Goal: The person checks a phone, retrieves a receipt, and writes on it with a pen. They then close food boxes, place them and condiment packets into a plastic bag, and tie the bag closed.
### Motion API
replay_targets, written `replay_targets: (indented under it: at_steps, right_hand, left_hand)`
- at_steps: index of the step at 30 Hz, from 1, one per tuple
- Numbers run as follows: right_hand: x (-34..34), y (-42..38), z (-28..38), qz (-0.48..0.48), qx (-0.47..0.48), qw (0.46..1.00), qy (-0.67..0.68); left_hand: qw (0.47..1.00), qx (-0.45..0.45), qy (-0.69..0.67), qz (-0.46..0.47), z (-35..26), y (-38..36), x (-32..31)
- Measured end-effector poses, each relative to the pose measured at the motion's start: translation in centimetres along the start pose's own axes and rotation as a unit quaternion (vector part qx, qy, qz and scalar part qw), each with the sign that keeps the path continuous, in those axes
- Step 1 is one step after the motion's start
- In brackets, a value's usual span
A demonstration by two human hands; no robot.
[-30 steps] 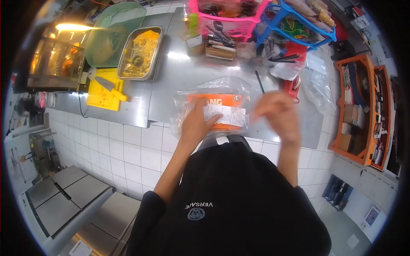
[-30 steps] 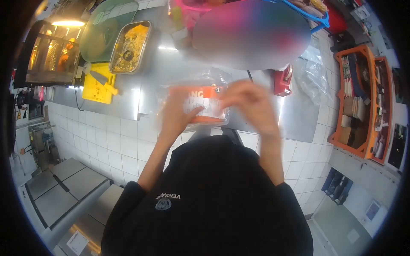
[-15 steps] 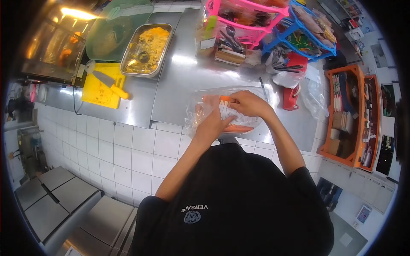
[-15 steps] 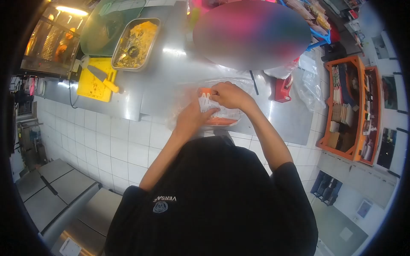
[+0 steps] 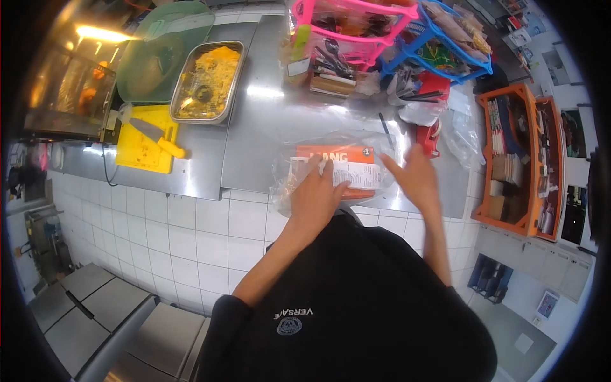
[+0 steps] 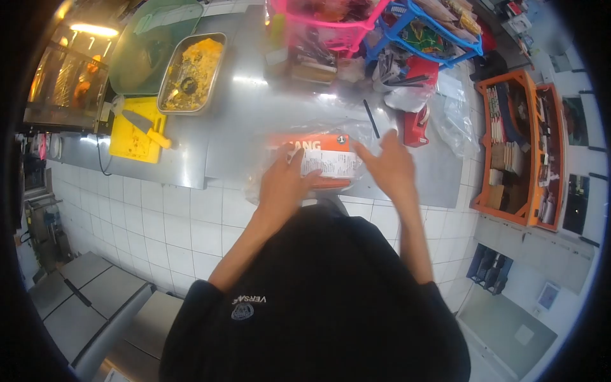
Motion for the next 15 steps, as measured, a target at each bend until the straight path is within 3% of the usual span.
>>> replay_targets:
  at_steps: [2, 4, 5, 8, 11, 14, 15]
  right_hand:
    - [-3.9, 0.3, -1.5, 0.034, -0.052, 0.989, 0.137]
    - [-7.0, 1.6, -5.5, 0.051, -0.056, 0.959, 0.274]
    - [-6.2, 0.7, -6.8, 0.037, -0.023, 0.959, 0.279]
    - [-2.5, -2.1, -7.6, -0.065, -0.032, 0.961, 0.268]
    - [1.6, -2.4, -8.0, -0.044, -0.028, 0.971, 0.235]
    - [3.8, -2.5, -3.3, -0.009, 0.027, 0.947, 0.319]
    - [2.9, -2.2, -1.6, -0.021, 0.076, 0.969, 0.233]
  left_hand:
    - [0.995, -0.1, 0.019, -0.013, -1.2, -1.2, 3.2]
    - [0.985, -0.054, 0.114, -0.119, -2.0, -1.2, 6.1]
    - [0.972, -0.026, 0.16, -0.169, -1.9, -1.4, 7.1]
    - [0.969, 0.019, 0.154, -0.19, 2.6, -0.9, 7.1]
    - [0.98, 0.163, -0.071, -0.093, 1.8, -1.5, 10.2]
    - [0.969, 0.15, -0.146, -0.13, 0.6, -1.7, 11.3]
    - [0.967, 0.147, -0.171, -0.117, -0.1, -1.6, 11.4]
Point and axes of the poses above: each hand's wrist, its own y-axis towards the middle knuckle, its own x-axis out of the back of the hand, z = x × y, the point moved 1 cm from there along y, towards the middle knuckle, and after that the axes turned 1 degree about y, right-handed, at the moved point
